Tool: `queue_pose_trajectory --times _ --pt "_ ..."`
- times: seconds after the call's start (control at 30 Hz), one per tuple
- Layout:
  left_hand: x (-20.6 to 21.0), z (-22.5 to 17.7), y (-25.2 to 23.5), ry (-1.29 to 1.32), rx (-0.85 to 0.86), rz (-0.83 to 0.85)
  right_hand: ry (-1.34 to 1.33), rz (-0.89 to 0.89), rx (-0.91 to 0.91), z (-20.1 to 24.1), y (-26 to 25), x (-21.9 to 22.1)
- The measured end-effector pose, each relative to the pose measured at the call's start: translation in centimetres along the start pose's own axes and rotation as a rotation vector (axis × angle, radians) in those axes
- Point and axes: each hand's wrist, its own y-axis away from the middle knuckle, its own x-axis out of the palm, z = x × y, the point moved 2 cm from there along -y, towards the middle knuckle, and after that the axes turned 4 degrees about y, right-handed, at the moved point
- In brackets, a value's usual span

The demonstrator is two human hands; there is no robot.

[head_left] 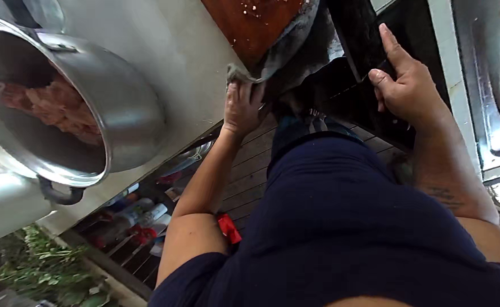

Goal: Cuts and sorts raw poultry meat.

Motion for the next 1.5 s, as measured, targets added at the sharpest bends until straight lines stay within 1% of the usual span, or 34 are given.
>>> queue_pose_trajectory --times 0.1,0.17,0.27,0.33,0.4,0.43,0.47,0.5,0.53,0.57,0.63,0.67,0.73,0.77,0.8,0.83,0.9,0.97,1.03,1.1,1.13,1.2,1.27,1.3,1.33,1.37,1.4,1.47,1.5 --pt "-1.3 0.4 -0.5 0.117 -0.171 0.006 -0.064 -0.034 -0.05 0.2 2.4 -0.7" --pt "-1.5 1.0 -1.3 0.282 -0.236 -0.05 -0.077 -0.034 -0.032 0.5 3.4 -1.0" --pt "-1.3 2.0 -1.7 0.507 -0.267 -0.161 -0.054 -0.002 0.034 -0.5 2.1 -0.1" --pt "-1.6 2.8 -1.3 0.647 -0.269 -0.161 -0.074 0.024 0.051 -1.3 1.0 0.0" --pt "-2.5 3.7 -0.4 0.818 -0.298 -0.165 -0.116 0.036 0.014 -0.3 1.6 -1.8" --pt "-3.4 4.0 0.2 0.869 -0.328 -0.204 -0.106 0.014 0.003 0.5 2.4 -3.0" --pt "-4.6 4.3 0.5 0.857 -0.368 -0.266 -0.077 -0.031 0.01 1.2 3.2 -4.2" --pt "-5.9 4.2 0.6 0.789 -0.391 -0.334 -0.047 -0.092 0.016 0.9 3.9 -5.3" --pt "-7.1 3.7 0.4 0.683 -0.378 -0.391 -0.035 -0.171 0.029 -0.1 4.3 -6.1" --pt "-8.1 2.8 -0.1 0.579 -0.341 -0.418 -0.026 -0.234 0.043 -0.6 4.4 -6.6" --pt "-8.8 0.9 -1.7 0.449 -0.209 -0.429 0.002 -0.357 0.033 0.2 4.2 -6.7" --pt "-8.4 0.3 -2.6 0.396 -0.136 -0.441 0.014 -0.404 -0.011 1.2 3.9 -6.4" --pt "-7.6 0.4 -3.1 0.288 -0.023 -0.47 -0.006 -0.428 -0.203 4.0 3.3 -4.8" --pt "-7.8 1.0 -2.9 0.257 -0.01 -0.495 -0.04 -0.393 -0.313 5.7 2.9 -3.6" --pt "-8.3 1.9 -2.5 0.244 -0.028 -0.54 -0.095 -0.337 -0.383 7.4 2.1 -2.2" --pt "-9.1 2.8 -2.1 0.245 -0.069 -0.6 -0.127 -0.257 -0.394 9.2 1.2 -0.6" --pt "-11.1 4.5 -1.4 0.264 -0.149 -0.719 -0.069 -0.025 -0.346 13.8 -0.7 2.9" --pt "-12.5 5.7 -1.4 0.305 -0.175 -0.812 0.046 0.185 -0.271 18.4 -3.5 6.7" --pt "-13.5 6.6 -1.7 0.343 -0.161 -0.855 0.231 0.32 -0.232 22.4 -6.3 11.0" --pt "-14.3 7.3 -1.8 0.357 -0.137 -0.879 0.359 0.367 -0.234 25.8 -8.6 15.4" --pt "-14.4 7.4 -2.0 0.372 -0.122 -0.874 0.364 0.351 -0.238 26.6 -9.5 17.1" --pt "-14.3 7.5 -2.6 0.415 -0.085 -0.854 0.275 0.299 -0.281 27.1 -10.4 18.2" --pt "-13.7 7.7 -3.0 0.477 -0.057 -0.819 0.168 0.209 -0.38 27.0 -10.1 17.0" --pt "-13.4 7.9 -3.0 0.504 -0.056 -0.801 0.147 0.125 -0.425 26.4 -9.6 15.8" --pt "-12.9 8.0 -3.1 0.528 -0.063 -0.785 0.137 0.002 -0.453 25.6 -9.1 14.4" --pt "-12.5 8.2 -3.1 0.556 -0.073 -0.769 0.128 -0.127 -0.444 24.3 -8.4 12.7" --pt "-12.1 8.4 -3.1 0.586 -0.079 -0.755 0.102 -0.242 -0.396 22.7 -7.7 10.8" --pt "-11.4 8.8 -3.4 0.637 -0.085 -0.716 -0.003 -0.432 -0.244 18.9 -5.8 7.1" --pt "-11.1 8.8 -3.6 0.656 -0.083 -0.698 -0.068 -0.488 -0.152 16.7 -4.7 5.2"
